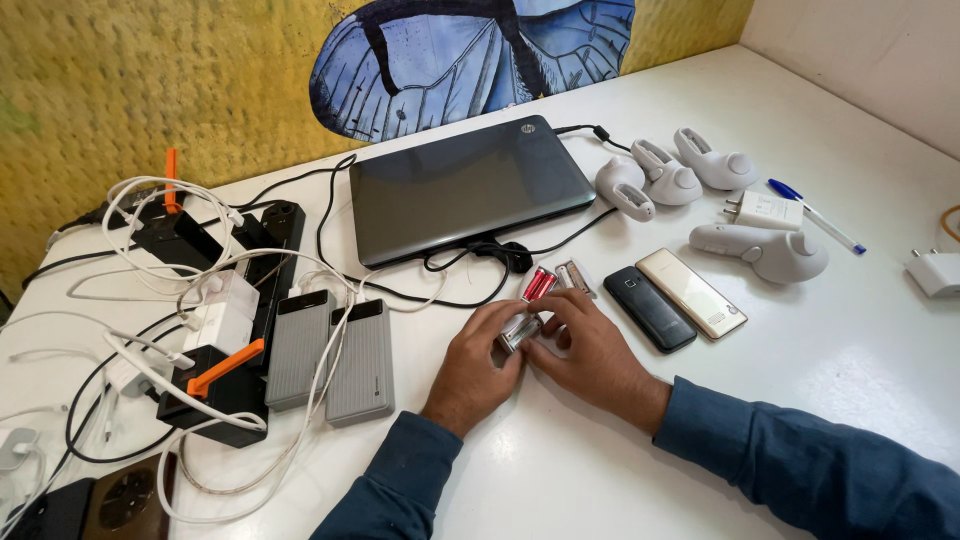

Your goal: The person removes batteries from two white handheld devices, places them on the table, and then inserts new batteries into the same devices. The person also opens a laptop and connects a power cable to a power bank.

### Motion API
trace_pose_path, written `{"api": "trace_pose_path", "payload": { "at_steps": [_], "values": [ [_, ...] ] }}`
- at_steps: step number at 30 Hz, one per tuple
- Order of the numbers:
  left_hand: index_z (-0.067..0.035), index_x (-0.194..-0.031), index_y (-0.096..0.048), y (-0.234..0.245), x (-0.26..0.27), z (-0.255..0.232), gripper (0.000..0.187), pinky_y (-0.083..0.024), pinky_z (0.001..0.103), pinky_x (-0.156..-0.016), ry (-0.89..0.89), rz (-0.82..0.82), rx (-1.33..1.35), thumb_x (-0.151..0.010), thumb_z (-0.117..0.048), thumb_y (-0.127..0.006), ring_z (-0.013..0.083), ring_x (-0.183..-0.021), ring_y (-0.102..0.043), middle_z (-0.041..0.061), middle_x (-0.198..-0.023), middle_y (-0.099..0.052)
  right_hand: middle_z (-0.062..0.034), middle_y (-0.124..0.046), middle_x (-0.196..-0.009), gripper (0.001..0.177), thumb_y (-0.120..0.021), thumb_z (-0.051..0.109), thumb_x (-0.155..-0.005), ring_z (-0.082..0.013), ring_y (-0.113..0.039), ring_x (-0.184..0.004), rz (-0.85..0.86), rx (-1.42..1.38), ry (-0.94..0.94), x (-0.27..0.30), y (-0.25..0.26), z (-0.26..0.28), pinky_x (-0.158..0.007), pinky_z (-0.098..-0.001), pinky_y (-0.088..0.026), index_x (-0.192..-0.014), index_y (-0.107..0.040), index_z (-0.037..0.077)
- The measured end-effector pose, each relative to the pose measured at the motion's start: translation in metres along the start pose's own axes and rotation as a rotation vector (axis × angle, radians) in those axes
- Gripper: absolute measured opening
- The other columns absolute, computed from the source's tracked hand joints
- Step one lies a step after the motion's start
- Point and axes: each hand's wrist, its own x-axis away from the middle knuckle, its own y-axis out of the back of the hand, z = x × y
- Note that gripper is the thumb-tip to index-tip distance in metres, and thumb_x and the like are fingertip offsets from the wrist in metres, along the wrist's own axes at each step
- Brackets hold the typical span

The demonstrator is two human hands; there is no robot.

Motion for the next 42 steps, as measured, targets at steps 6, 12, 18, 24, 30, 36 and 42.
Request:
{"api": "trace_pose_path", "payload": {
  "at_steps": [6, 12, 18, 24, 30, 36, 42],
  "values": [
    [-0.003, -0.139, -0.057, 0.0, -0.001, 0.005, 0.061, -0.046, 0.035, -0.107, -0.02, 0.108, 0.025, -0.081, 0.005, -0.075, 0.0325, -0.137, -0.054, 0.015, -0.152, -0.051, -0.0113, -0.055, -0.129, 0.053, -0.077, 0.013, -0.083, -0.0166, -0.072, -0.101, 0.015, -0.032, -0.003, -0.001, 0.001, -0.002, -0.083, -0.0265, -0.063, -0.132, -0.057, 0.004],
    [-0.004, -0.142, -0.055, -0.003, 0.001, 0.007, 0.064, -0.044, 0.036, -0.108, -0.002, 0.086, 0.005, -0.081, 0.006, -0.074, 0.0323, -0.136, -0.055, 0.016, -0.151, -0.052, -0.0121, -0.058, -0.13, 0.058, -0.08, 0.014, -0.08, -0.0188, -0.073, -0.098, 0.003, 0.006, 0.031, -0.002, 0.001, -0.003, -0.086, -0.0276, -0.062, -0.133, -0.059, 0.004],
    [-0.005, -0.138, -0.06, -0.004, 0.002, 0.007, 0.06, -0.048, 0.034, -0.105, 0.005, 0.033, -0.003, -0.081, 0.005, -0.074, 0.0302, -0.131, -0.06, 0.014, -0.146, -0.058, -0.0158, -0.064, -0.129, 0.059, -0.082, 0.014, -0.076, -0.0239, -0.074, -0.102, -0.057, 0.066, 0.134, 0.0, 0.002, 0.0, -0.088, -0.0307, -0.062, -0.13, -0.062, 0.001],
    [-0.005, -0.133, -0.064, -0.007, 0.0, 0.011, 0.053, -0.049, 0.033, -0.102, 0.013, 0.028, -0.04, -0.082, 0.003, -0.074, 0.0277, -0.126, -0.064, 0.013, -0.143, -0.062, -0.0235, -0.066, -0.125, 0.065, -0.084, 0.017, -0.071, -0.0342, -0.072, -0.106, -0.101, 0.228, 0.25, 0.002, 0.001, 0.0, -0.09, -0.0363, -0.06, -0.129, -0.062, -0.004],
    [-0.003, -0.134, -0.064, -0.006, 0.001, 0.014, 0.055, -0.049, 0.034, -0.104, -0.057, 0.014, -0.045, -0.08, 0.005, -0.074, 0.0294, -0.128, -0.063, 0.014, -0.142, -0.062, -0.0255, -0.067, -0.123, 0.063, -0.08, 0.016, -0.072, -0.0346, -0.073, -0.101, -0.049, 0.226, 0.229, -0.001, 0.002, 0.001, -0.086, -0.0367, -0.061, -0.128, -0.063, -0.007],
    [-0.003, -0.132, -0.065, -0.007, 0.001, 0.011, 0.052, -0.05, 0.033, -0.102, -0.017, 0.016, -0.06, -0.081, 0.006, -0.072, 0.0296, -0.126, -0.064, 0.014, -0.143, -0.062, -0.0271, -0.068, -0.121, 0.061, -0.078, 0.015, -0.073, -0.035, -0.073, -0.102, -0.089, 0.265, 0.311, 0.0, 0.0, -0.001, -0.088, -0.0372, -0.061, -0.127, -0.063, -0.009],
    [-0.002, -0.133, -0.064, -0.006, 0.001, 0.011, 0.052, -0.051, 0.033, -0.102, -0.025, 0.024, -0.053, -0.082, 0.006, -0.071, 0.0301, -0.125, -0.064, 0.015, -0.142, -0.062, -0.0309, -0.067, -0.12, 0.061, -0.075, 0.014, -0.073, -0.0359, -0.073, -0.101, -0.113, 0.341, 0.383, 0.001, -0.006, -0.004, -0.086, -0.0375, -0.061, -0.126, -0.06, -0.014]
  ]
}}
